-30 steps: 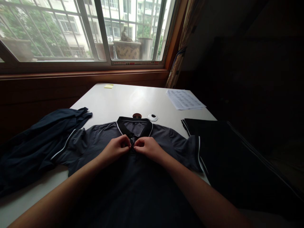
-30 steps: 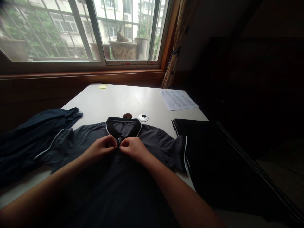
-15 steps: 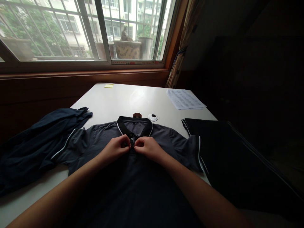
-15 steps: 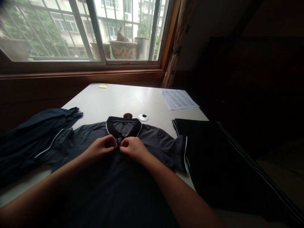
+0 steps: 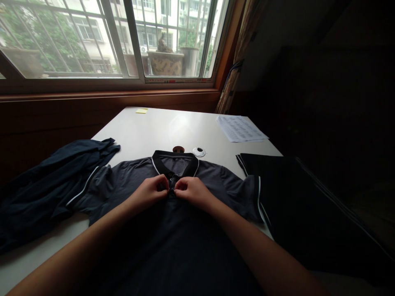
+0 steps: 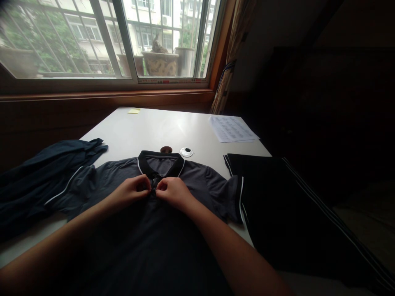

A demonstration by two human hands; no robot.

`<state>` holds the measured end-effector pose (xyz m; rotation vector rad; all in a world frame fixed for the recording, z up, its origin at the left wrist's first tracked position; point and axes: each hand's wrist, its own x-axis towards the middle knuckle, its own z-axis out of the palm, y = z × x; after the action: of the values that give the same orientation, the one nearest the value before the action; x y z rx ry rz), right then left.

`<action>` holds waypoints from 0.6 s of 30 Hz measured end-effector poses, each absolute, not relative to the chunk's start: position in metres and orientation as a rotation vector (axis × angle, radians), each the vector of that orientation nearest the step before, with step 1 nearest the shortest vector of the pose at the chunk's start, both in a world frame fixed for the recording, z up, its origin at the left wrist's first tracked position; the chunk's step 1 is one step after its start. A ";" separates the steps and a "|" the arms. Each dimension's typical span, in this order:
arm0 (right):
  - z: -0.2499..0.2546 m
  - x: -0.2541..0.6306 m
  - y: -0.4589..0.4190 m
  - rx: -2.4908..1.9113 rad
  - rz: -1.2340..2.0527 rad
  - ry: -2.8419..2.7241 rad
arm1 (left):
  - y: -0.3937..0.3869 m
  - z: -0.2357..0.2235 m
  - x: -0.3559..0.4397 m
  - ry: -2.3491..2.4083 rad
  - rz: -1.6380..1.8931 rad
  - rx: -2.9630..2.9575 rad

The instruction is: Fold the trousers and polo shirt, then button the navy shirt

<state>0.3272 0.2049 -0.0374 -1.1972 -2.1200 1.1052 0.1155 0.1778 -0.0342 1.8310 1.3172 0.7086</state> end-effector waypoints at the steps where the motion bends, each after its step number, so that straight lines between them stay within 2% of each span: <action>1: -0.037 0.327 0.205 -1.200 1.108 -2.119 | 0.178 -0.034 0.115 1.316 0.710 1.832; 18: -0.040 0.328 0.206 -1.184 1.107 -2.120 | 0.178 -0.033 0.114 1.311 0.691 1.844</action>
<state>0.3279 0.2060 -0.0398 -1.1844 -2.1200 1.1071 0.1144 0.1780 -0.0334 1.8444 1.3108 0.6908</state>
